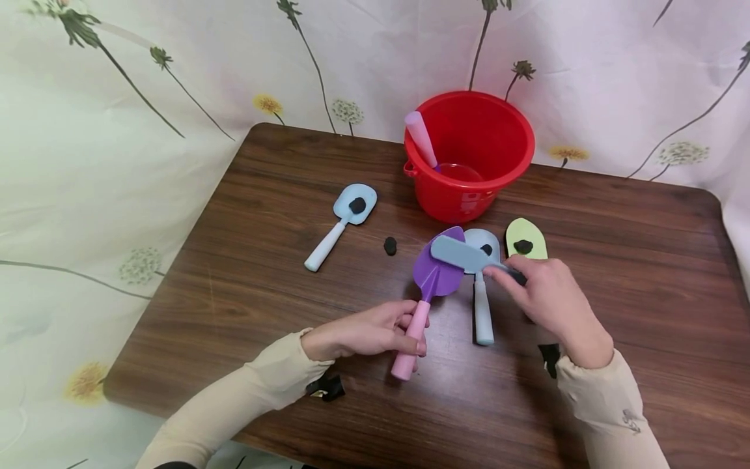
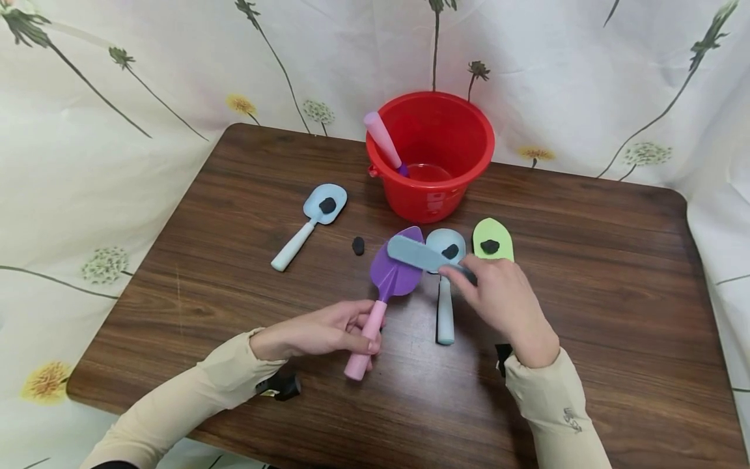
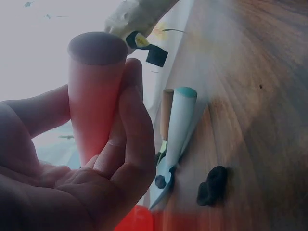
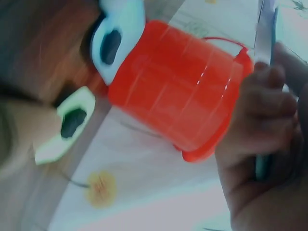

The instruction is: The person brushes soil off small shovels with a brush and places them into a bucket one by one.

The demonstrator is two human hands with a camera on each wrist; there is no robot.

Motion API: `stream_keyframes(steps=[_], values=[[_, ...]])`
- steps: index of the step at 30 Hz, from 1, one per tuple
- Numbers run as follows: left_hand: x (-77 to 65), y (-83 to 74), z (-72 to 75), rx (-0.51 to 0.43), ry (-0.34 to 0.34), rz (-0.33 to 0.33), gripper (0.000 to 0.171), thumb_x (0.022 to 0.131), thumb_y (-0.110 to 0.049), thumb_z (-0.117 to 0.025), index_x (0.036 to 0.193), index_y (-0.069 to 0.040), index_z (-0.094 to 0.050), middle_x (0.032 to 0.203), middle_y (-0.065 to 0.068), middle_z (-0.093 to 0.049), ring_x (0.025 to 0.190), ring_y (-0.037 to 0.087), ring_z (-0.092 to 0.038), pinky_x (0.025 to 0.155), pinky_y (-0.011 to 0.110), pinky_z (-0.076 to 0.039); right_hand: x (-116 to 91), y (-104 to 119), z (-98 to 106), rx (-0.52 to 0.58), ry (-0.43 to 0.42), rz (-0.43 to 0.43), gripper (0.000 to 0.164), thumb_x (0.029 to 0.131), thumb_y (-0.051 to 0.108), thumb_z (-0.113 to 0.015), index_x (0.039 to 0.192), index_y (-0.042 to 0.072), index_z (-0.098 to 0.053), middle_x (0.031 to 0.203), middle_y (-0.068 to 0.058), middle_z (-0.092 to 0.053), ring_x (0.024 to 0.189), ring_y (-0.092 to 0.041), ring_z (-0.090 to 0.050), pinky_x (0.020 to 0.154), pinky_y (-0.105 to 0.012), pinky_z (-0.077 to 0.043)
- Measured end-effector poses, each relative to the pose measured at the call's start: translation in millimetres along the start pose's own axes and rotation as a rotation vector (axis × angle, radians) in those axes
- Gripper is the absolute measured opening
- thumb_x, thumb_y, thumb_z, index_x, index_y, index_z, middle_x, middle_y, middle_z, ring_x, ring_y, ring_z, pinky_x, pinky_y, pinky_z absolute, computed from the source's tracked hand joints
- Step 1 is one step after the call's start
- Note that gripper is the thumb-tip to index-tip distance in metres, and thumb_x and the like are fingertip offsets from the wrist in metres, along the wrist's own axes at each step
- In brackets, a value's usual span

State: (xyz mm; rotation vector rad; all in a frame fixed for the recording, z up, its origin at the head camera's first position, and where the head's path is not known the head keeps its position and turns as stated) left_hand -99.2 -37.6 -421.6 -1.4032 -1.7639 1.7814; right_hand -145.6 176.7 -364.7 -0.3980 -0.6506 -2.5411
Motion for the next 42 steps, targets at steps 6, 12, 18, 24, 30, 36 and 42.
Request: stream_keyframes(steps=[6,12,18,24,30,36,42], values=[[1.5,2.5,0.8,0.000,-0.036,-0.001,0.034,0.089,0.001,-0.059,0.115,0.008,-0.038,0.090,0.008,-0.063,0.075,0.021,-0.070,0.076,0.033,-0.058,2.4,-3.5,11.2,-0.091,-0.188,0.036,0.061,0.096,0.059,-0.038,0.070,0.007,-0.059,0.046,0.002,-0.036,0.043,-0.009,-0.029,0.042,-0.026,-0.027],[3.3,-0.6,2.3,-0.033,-0.060,-0.007,0.043,0.090,0.000,-0.057,0.125,0.010,-0.035,0.094,0.012,-0.063,0.075,0.023,-0.071,0.077,0.038,-0.059,0.7,0.1,6.4,0.036,-0.146,0.015,0.059,0.093,0.060,-0.044,0.073,0.008,-0.065,0.050,0.007,-0.043,0.046,-0.004,-0.032,0.045,-0.019,-0.029],[4.6,-4.8,3.1,0.012,-0.061,-0.010,0.043,0.089,0.000,-0.059,0.125,0.009,-0.037,0.099,0.016,-0.065,0.079,0.019,-0.070,0.080,0.034,-0.058,-1.5,16.2,-11.3,0.161,0.040,0.088,0.033,0.090,0.046,-0.063,0.076,0.016,-0.066,0.057,0.012,-0.049,0.052,0.002,-0.038,0.050,-0.013,-0.034],[3.8,-4.2,1.7,0.046,-0.045,-0.007,0.040,0.090,0.000,-0.059,0.123,0.005,-0.038,0.098,0.015,-0.066,0.080,0.016,-0.069,0.082,0.031,-0.057,-3.3,21.0,-17.5,0.119,0.098,0.048,0.022,0.084,0.028,-0.075,0.072,0.018,-0.061,0.053,0.012,-0.039,0.049,0.001,-0.033,0.048,-0.016,-0.032],[2.1,-4.2,-2.3,0.000,-0.036,-0.031,0.039,0.088,0.006,-0.058,0.121,0.009,-0.036,0.093,0.009,-0.062,0.081,0.020,-0.070,0.080,0.036,-0.058,-0.8,24.8,-8.4,0.002,-0.039,0.085,0.054,0.095,0.060,-0.042,0.069,0.015,-0.057,0.051,0.008,-0.037,0.047,-0.003,-0.032,0.045,-0.021,-0.032],[-0.3,-3.9,-3.1,-0.015,-0.042,-0.035,0.035,0.087,0.007,-0.059,0.116,0.006,-0.038,0.092,0.008,-0.059,0.078,0.019,-0.068,0.078,0.040,-0.059,0.7,20.8,4.7,-0.087,-0.230,0.088,0.057,0.097,0.055,-0.042,0.072,0.008,-0.062,0.047,0.001,-0.045,0.042,-0.009,-0.035,0.040,-0.029,-0.033],[-0.8,-2.0,-0.1,0.022,-0.045,-0.035,0.034,0.088,0.005,-0.059,0.115,0.004,-0.040,0.094,0.009,-0.060,0.078,0.015,-0.068,0.078,0.037,-0.059,-3.1,10.8,13.3,-0.081,-0.326,0.008,0.061,0.096,0.056,-0.044,0.074,0.003,-0.064,0.045,-0.001,-0.042,0.040,-0.011,-0.032,0.040,-0.029,-0.027]])
Point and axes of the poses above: each hand's wrist, its own x-axis towards the middle knuckle, its own z-axis out of the back of the hand, y = z × x, the point moved 6 cm from there along x, towards the middle knuckle
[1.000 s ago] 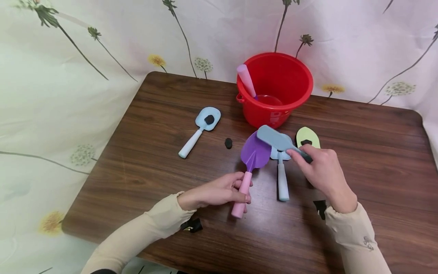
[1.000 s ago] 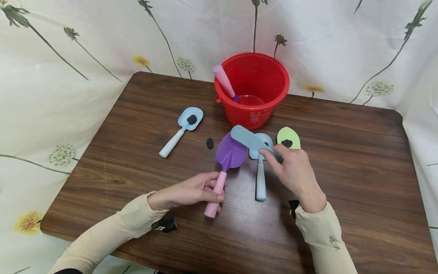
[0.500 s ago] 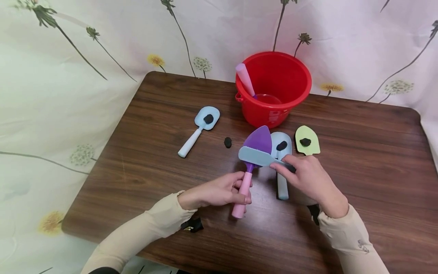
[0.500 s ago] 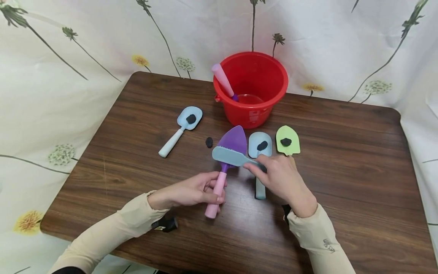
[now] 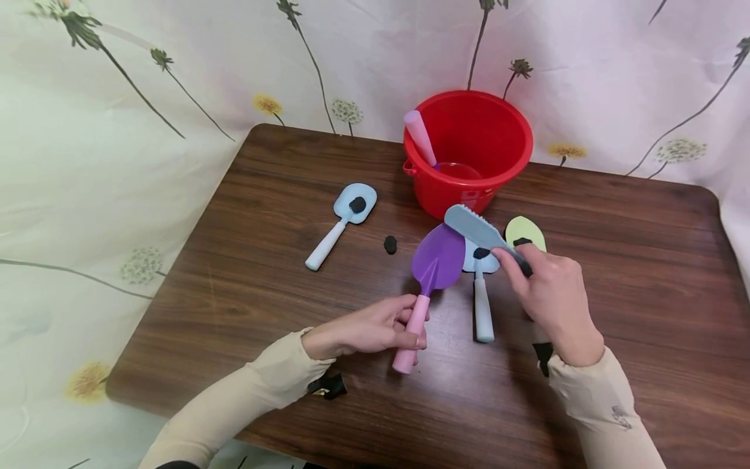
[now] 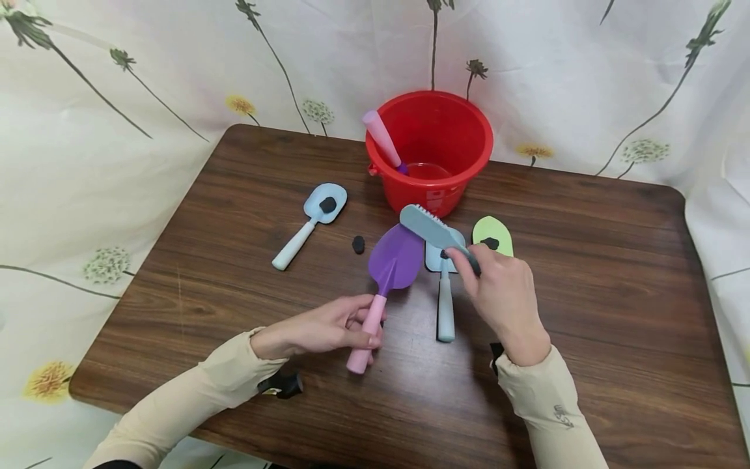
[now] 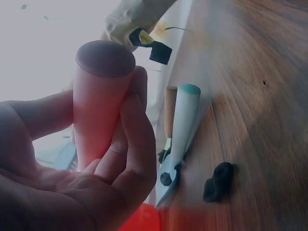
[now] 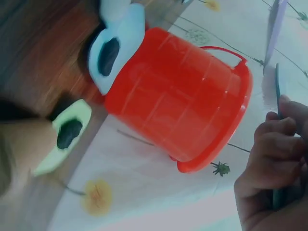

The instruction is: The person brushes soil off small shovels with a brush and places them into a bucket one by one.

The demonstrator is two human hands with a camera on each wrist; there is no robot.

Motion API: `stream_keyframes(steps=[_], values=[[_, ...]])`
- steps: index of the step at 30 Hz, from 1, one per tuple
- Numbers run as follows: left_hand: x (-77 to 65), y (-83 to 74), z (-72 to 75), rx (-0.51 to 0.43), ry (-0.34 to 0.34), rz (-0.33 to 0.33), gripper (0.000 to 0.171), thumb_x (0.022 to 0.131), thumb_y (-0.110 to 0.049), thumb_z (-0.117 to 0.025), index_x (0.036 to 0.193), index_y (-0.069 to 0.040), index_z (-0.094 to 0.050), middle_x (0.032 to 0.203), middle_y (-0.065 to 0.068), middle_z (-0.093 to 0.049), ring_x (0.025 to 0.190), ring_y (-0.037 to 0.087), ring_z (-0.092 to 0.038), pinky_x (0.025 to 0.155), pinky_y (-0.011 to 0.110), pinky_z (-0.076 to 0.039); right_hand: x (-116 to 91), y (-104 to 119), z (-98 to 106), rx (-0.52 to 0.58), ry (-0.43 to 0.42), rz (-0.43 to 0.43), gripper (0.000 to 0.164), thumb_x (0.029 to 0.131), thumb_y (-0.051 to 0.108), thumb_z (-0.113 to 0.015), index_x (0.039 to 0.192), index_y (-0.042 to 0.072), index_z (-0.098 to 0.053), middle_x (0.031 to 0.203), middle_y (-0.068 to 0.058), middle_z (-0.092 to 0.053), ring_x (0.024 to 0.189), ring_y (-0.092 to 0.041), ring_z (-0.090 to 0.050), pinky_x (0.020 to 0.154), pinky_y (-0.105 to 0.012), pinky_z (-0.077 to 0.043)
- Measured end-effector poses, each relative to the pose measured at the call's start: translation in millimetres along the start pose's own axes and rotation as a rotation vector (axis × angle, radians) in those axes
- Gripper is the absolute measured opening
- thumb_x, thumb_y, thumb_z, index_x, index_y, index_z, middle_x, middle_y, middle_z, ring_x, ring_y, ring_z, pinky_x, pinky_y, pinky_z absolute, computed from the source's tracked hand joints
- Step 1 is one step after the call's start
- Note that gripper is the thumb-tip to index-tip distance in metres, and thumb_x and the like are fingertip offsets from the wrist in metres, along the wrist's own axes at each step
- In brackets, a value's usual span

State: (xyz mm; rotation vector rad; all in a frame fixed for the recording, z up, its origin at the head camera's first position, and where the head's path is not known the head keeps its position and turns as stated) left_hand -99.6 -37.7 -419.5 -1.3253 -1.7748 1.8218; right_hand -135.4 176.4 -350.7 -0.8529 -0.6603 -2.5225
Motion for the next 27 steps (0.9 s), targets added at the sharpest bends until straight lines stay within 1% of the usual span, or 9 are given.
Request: stream_keyframes(steps=[2,5,10,13,17,21,22,24,27], values=[[0.2,0.0,0.4,0.018,0.005,-0.004,0.036,0.088,0.003,-0.060,0.118,0.005,-0.039,0.095,0.010,-0.061,0.077,0.014,-0.068,0.077,0.036,-0.059,-1.2,-2.2,1.4,0.053,0.028,-0.023,0.061,0.094,0.059,-0.045,0.075,0.005,-0.066,0.047,0.001,-0.045,0.043,-0.008,-0.033,0.042,-0.026,-0.028],[0.4,-0.9,1.1,0.031,0.007,-0.013,0.039,0.089,0.002,-0.060,0.121,0.007,-0.037,0.096,0.011,-0.062,0.074,0.014,-0.068,0.077,0.034,-0.058,-3.9,-1.4,-0.7,0.173,0.152,-0.019,0.053,0.091,0.058,-0.052,0.076,0.010,-0.070,0.052,0.009,-0.050,0.048,-0.002,-0.035,0.046,-0.017,-0.030],[-0.1,-2.7,2.3,0.006,-0.006,-0.017,0.043,0.090,0.002,-0.058,0.124,0.010,-0.034,0.096,0.011,-0.062,0.073,0.015,-0.069,0.078,0.033,-0.058,-11.7,4.0,-10.1,0.283,0.422,0.003,0.012,0.082,0.029,-0.077,0.080,0.018,-0.071,0.057,0.016,-0.049,0.050,0.003,-0.036,0.050,-0.012,-0.032],[-0.5,-2.6,1.7,-0.004,0.002,-0.014,0.043,0.090,0.002,-0.058,0.125,0.010,-0.035,0.095,0.010,-0.062,0.073,0.015,-0.069,0.078,0.033,-0.058,-13.9,2.8,-12.9,0.281,0.487,-0.025,0.010,0.077,0.017,-0.080,0.080,0.019,-0.071,0.057,0.016,-0.047,0.050,0.002,-0.036,0.050,-0.013,-0.033],[-1.4,-2.5,-0.7,-0.037,0.031,-0.011,0.039,0.090,0.004,-0.057,0.121,0.009,-0.035,0.094,0.009,-0.061,0.074,0.018,-0.070,0.080,0.036,-0.058,-12.3,-0.5,-12.8,0.257,0.476,-0.049,0.013,0.076,0.014,-0.081,0.083,0.019,-0.072,0.060,0.015,-0.052,0.052,0.001,-0.040,0.052,-0.015,-0.036],[-2.5,-2.9,-1.9,-0.048,0.037,-0.005,0.037,0.089,0.006,-0.057,0.119,0.006,-0.037,0.093,0.007,-0.060,0.076,0.019,-0.070,0.080,0.038,-0.058,-7.7,-4.0,-9.9,0.187,0.414,-0.052,0.009,0.079,0.020,-0.079,0.080,0.017,-0.071,0.057,0.013,-0.050,0.051,-0.001,-0.039,0.050,-0.016,-0.035],[-2.6,-2.9,-2.0,-0.036,0.035,-0.007,0.036,0.089,0.005,-0.058,0.118,0.006,-0.037,0.093,0.007,-0.060,0.076,0.018,-0.070,0.080,0.036,-0.058,-6.0,-4.9,-8.4,0.161,0.380,-0.043,0.013,0.082,0.027,-0.077,0.079,0.015,-0.071,0.055,0.012,-0.049,0.050,-0.002,-0.038,0.049,-0.018,-0.035],[-2.8,-2.5,-2.7,-0.023,0.038,-0.001,0.034,0.088,0.005,-0.058,0.116,0.005,-0.039,0.093,0.006,-0.060,0.076,0.017,-0.069,0.079,0.035,-0.058,-3.1,-6.3,-4.8,0.102,0.294,-0.019,0.031,0.089,0.041,-0.067,0.078,0.012,-0.070,0.052,0.009,-0.047,0.047,-0.004,-0.035,0.046,-0.021,-0.033],[-3.3,-1.3,-4.8,-0.021,0.061,0.013,0.033,0.088,0.005,-0.060,0.114,0.004,-0.040,0.092,0.005,-0.060,0.077,0.016,-0.068,0.078,0.033,-0.058,0.0,-8.2,1.1,0.028,0.134,0.003,0.054,0.093,0.055,-0.050,0.078,0.006,-0.068,0.047,0.003,-0.045,0.044,-0.007,-0.031,0.042,-0.025,-0.029]])
Point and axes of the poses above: each hand's wrist, its own x-axis towards the middle knuckle, its own z-axis out of the back of the hand, y = z × x, the point moved 6 cm from there along x, towards the middle knuckle
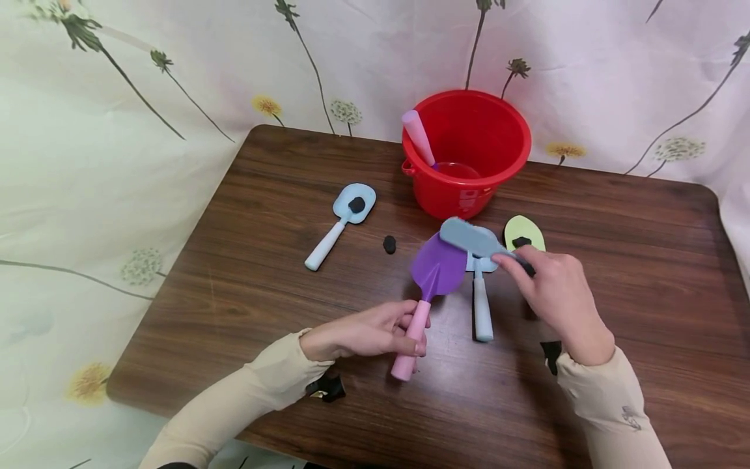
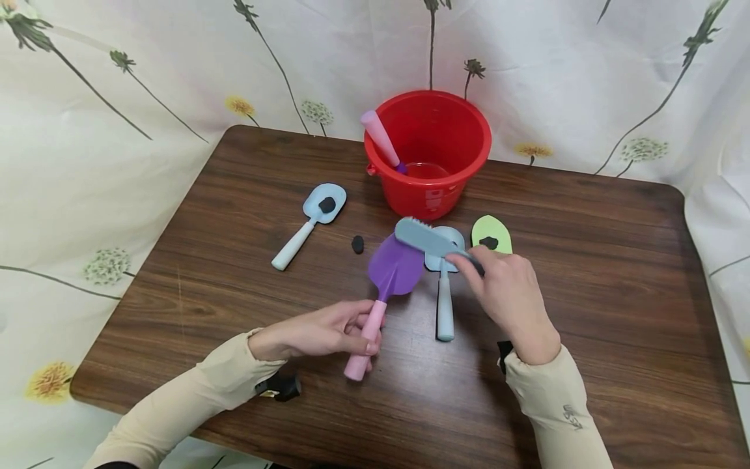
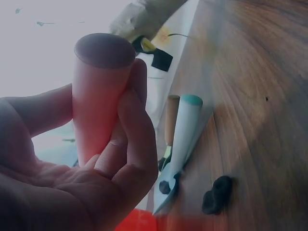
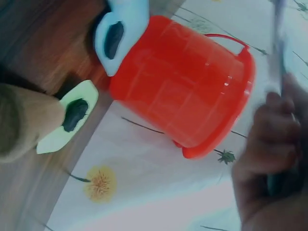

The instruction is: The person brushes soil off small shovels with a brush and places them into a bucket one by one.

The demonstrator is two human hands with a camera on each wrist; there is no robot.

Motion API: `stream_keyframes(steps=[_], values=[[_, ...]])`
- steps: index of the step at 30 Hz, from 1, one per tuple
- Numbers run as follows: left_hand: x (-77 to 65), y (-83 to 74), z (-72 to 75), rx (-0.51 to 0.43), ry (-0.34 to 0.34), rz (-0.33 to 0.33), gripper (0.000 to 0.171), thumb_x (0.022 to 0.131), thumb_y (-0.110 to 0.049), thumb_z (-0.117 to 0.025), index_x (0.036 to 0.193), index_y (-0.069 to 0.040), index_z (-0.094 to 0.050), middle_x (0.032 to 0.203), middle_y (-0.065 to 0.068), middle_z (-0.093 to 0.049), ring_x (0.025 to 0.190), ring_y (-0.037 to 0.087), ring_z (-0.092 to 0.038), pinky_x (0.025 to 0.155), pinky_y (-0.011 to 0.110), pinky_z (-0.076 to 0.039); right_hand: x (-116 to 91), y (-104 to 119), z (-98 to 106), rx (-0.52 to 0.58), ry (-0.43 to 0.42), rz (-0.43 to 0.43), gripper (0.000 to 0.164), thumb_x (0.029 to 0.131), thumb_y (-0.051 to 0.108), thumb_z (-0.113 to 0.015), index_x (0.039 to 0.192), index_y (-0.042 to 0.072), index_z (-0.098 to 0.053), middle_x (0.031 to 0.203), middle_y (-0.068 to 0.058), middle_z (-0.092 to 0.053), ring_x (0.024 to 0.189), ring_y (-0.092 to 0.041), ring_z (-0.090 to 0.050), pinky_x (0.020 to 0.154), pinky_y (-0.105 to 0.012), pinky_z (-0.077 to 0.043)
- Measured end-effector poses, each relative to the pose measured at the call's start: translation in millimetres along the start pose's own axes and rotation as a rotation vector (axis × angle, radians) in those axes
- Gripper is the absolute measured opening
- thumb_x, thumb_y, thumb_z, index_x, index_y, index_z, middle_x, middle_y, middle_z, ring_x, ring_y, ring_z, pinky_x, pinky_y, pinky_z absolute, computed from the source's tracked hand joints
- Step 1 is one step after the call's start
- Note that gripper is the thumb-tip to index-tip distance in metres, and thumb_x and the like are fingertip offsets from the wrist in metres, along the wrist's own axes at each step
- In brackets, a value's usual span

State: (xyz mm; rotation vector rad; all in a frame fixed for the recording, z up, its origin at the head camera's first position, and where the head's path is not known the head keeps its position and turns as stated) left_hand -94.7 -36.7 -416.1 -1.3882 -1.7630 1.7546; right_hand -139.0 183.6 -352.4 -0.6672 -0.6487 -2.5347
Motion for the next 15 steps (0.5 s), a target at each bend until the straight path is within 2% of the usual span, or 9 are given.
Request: stream_keyframes(steps=[2,4,6,9,11,15], values=[[0.1,0.4,-1.4,-0.010,0.013,0.004,0.033,0.087,0.005,-0.060,0.114,0.003,-0.041,0.092,0.005,-0.060,0.077,0.016,-0.069,0.078,0.034,-0.058,-0.2,-1.0,1.7,-0.023,-0.070,-0.006,0.060,0.094,0.058,-0.045,0.080,0.004,-0.067,0.047,0.000,-0.045,0.043,-0.008,-0.031,0.041,-0.025,-0.027],[0.8,0.4,-1.7,-0.008,0.016,0.000,0.035,0.087,0.005,-0.060,0.116,0.005,-0.040,0.092,0.005,-0.060,0.076,0.016,-0.069,0.077,0.034,-0.058,-0.6,-1.7,1.6,-0.007,-0.110,-0.016,0.060,0.094,0.058,-0.046,0.080,0.003,-0.068,0.047,-0.001,-0.047,0.042,-0.008,-0.032,0.041,-0.024,-0.026],[1.7,-0.2,-1.0,0.006,0.007,-0.010,0.038,0.087,0.004,-0.061,0.119,0.008,-0.040,0.092,0.005,-0.061,0.076,0.016,-0.069,0.078,0.033,-0.058,-1.0,0.1,0.2,0.026,-0.108,-0.007,0.060,0.094,0.058,-0.047,0.079,0.004,-0.068,0.049,-0.001,-0.051,0.043,-0.008,-0.035,0.042,-0.024,-0.028],[3.2,-0.3,1.1,0.035,-0.014,-0.014,0.043,0.087,0.003,-0.062,0.123,0.011,-0.039,0.094,0.007,-0.062,0.077,0.016,-0.069,0.078,0.032,-0.058,-1.7,5.3,-4.5,0.127,-0.022,0.010,0.058,0.092,0.059,-0.048,0.076,0.008,-0.069,0.054,0.003,-0.056,0.046,-0.005,-0.039,0.046,-0.019,-0.032],[4.1,0.2,2.2,0.035,-0.022,-0.008,0.045,0.088,0.003,-0.062,0.124,0.011,-0.038,0.095,0.008,-0.063,0.078,0.017,-0.070,0.079,0.032,-0.058,-2.6,10.9,-9.4,0.180,0.078,0.034,0.050,0.091,0.056,-0.053,0.077,0.011,-0.070,0.057,0.007,-0.057,0.049,-0.001,-0.040,0.049,-0.016,-0.035],[5.8,1.6,3.3,0.029,-0.029,0.009,0.045,0.088,0.002,-0.062,0.125,0.010,-0.038,0.095,0.008,-0.064,0.079,0.020,-0.071,0.079,0.030,-0.057,-4.1,18.8,-19.7,0.207,0.265,0.054,0.024,0.086,0.037,-0.072,0.074,0.017,-0.066,0.056,0.013,-0.048,0.052,0.003,-0.037,0.051,-0.014,-0.035]])
Point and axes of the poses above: each hand's wrist, its own x-axis towards the middle knuckle, its own z-axis out of the back of the hand, y = z × x, the point moved 6 cm from there along x, towards the middle knuckle
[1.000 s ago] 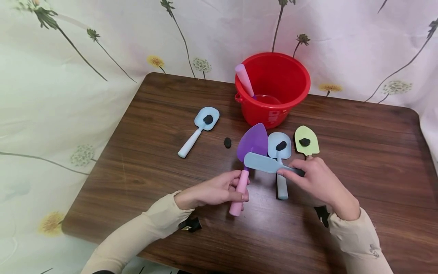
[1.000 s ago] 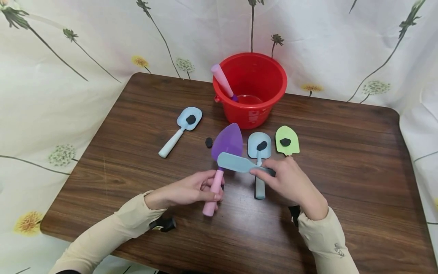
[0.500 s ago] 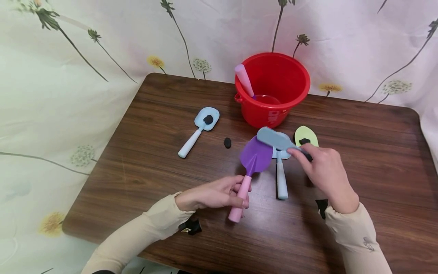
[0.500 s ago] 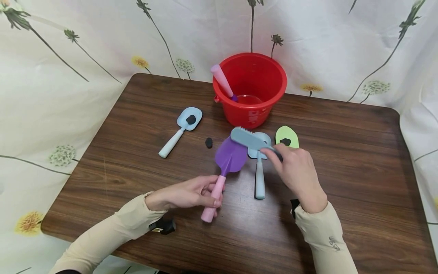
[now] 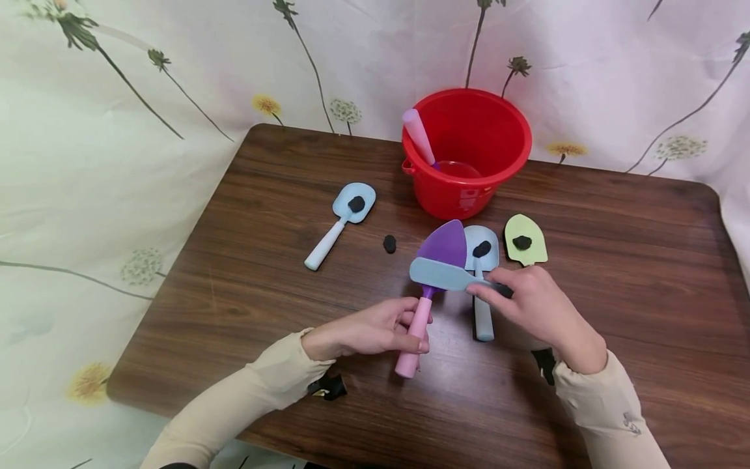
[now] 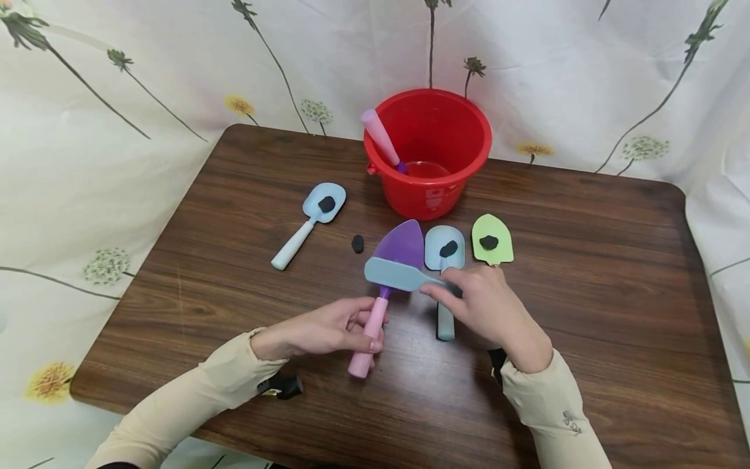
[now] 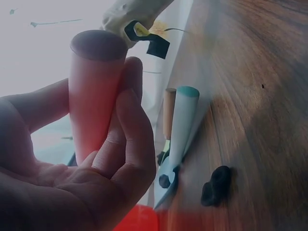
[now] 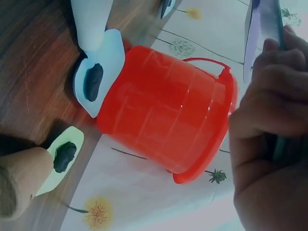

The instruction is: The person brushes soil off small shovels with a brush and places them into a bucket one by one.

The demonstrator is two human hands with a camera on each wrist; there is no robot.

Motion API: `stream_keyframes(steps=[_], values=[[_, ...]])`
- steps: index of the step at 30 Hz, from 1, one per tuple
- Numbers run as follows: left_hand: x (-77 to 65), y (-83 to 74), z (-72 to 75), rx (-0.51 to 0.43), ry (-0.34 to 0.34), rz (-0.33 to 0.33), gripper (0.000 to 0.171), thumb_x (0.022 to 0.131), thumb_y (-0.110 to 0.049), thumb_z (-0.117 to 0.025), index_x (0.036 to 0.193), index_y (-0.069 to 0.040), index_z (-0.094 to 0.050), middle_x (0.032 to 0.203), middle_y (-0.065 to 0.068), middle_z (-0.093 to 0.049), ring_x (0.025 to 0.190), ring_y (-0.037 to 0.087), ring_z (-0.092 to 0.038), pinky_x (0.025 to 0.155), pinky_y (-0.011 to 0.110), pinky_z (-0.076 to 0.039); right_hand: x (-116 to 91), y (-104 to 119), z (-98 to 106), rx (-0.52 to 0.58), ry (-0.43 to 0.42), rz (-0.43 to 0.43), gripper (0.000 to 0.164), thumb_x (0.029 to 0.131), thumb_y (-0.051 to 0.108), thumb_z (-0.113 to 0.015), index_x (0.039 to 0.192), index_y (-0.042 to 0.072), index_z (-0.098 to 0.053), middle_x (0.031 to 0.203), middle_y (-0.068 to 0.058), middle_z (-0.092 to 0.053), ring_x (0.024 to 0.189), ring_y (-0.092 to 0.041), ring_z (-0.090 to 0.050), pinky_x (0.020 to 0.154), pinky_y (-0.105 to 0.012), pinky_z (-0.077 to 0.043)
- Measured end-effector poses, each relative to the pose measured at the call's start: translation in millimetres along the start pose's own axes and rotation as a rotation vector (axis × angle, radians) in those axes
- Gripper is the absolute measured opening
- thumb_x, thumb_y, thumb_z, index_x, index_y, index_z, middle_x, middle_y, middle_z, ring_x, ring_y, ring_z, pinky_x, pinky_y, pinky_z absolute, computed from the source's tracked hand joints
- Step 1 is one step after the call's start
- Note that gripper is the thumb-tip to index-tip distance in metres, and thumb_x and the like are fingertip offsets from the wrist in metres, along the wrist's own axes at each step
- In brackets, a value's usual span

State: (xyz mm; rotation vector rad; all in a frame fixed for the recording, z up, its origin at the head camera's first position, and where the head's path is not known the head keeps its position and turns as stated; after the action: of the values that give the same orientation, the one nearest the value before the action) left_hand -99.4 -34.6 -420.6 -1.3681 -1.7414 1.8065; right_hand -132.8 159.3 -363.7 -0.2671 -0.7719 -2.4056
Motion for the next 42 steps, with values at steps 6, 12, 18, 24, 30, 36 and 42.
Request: stream_keyframes(steps=[6,12,18,24,30,36,42], values=[[-0.3,1.0,-0.6,0.033,0.000,0.029,0.042,0.087,-0.001,-0.065,0.121,0.009,-0.041,0.094,0.006,-0.066,0.087,0.029,-0.071,0.078,0.027,-0.056,1.3,-3.7,-1.9,-0.089,0.006,-0.052,0.020,0.080,0.025,-0.078,0.071,0.016,-0.063,0.053,0.010,-0.043,0.049,-0.002,-0.036,0.050,-0.021,-0.036],[-0.7,4.0,0.1,0.004,0.011,0.029,0.039,0.087,0.001,-0.064,0.118,0.009,-0.040,0.093,0.008,-0.065,0.087,0.034,-0.071,0.078,0.029,-0.057,-0.1,-10.3,9.1,-0.238,-0.196,-0.060,0.058,0.095,0.058,-0.044,0.066,0.009,-0.056,0.047,0.001,-0.040,0.043,-0.014,-0.034,0.044,-0.030,-0.033],[-0.2,3.9,2.2,0.007,0.019,0.010,0.039,0.088,0.000,-0.062,0.119,0.009,-0.040,0.095,0.009,-0.066,0.083,0.014,-0.068,0.079,0.026,-0.055,-3.9,-14.4,18.1,-0.267,-0.314,-0.074,0.065,0.097,0.058,-0.039,0.067,0.004,-0.056,0.044,-0.001,-0.036,0.040,-0.014,-0.029,0.041,-0.032,-0.028],[1.0,1.9,3.9,0.002,0.007,-0.004,0.044,0.089,0.001,-0.061,0.125,0.011,-0.037,0.099,0.012,-0.066,0.083,0.014,-0.069,0.081,0.029,-0.056,-6.3,-14.9,10.3,-0.044,-0.111,-0.097,0.020,0.084,0.029,-0.075,0.075,0.013,-0.069,0.052,0.010,-0.048,0.048,-0.003,-0.037,0.048,-0.018,-0.032],[1.4,1.2,3.1,0.004,0.005,0.010,0.042,0.089,0.001,-0.060,0.124,0.010,-0.038,0.099,0.013,-0.067,0.084,0.014,-0.068,0.081,0.028,-0.056,-9.9,-13.2,-6.3,0.101,0.173,-0.139,0.027,0.083,0.025,-0.076,0.064,0.023,-0.057,0.052,0.016,-0.031,0.048,0.002,-0.029,0.047,-0.016,-0.028],[0.2,1.8,-2.3,0.002,0.034,0.019,0.037,0.089,0.001,-0.061,0.119,0.008,-0.041,0.095,0.007,-0.066,0.087,0.015,-0.067,0.079,0.025,-0.054,-8.7,-19.2,-5.3,0.065,0.146,-0.176,0.017,0.083,0.023,-0.077,0.071,0.019,-0.065,0.055,0.014,-0.041,0.051,-0.001,-0.035,0.050,-0.018,-0.034],[-0.5,3.4,-5.5,0.028,0.041,0.018,0.039,0.088,-0.001,-0.063,0.118,0.009,-0.041,0.092,0.003,-0.064,0.081,0.012,-0.064,0.075,0.024,-0.054,-4.6,-20.7,8.4,-0.110,-0.075,-0.119,0.019,0.083,0.029,-0.076,0.075,0.013,-0.069,0.051,0.009,-0.047,0.048,-0.006,-0.037,0.047,-0.023,-0.035]])
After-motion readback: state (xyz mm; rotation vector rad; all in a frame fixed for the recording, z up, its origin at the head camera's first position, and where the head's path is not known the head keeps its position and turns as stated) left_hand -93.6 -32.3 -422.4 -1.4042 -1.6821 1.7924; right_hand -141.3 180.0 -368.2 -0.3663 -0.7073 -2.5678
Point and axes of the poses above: each hand's wrist, its own x-axis towards the middle knuckle, its own z-axis out of the back of the hand, y = z × x, the point moved 6 cm from there along x, towards the middle knuckle
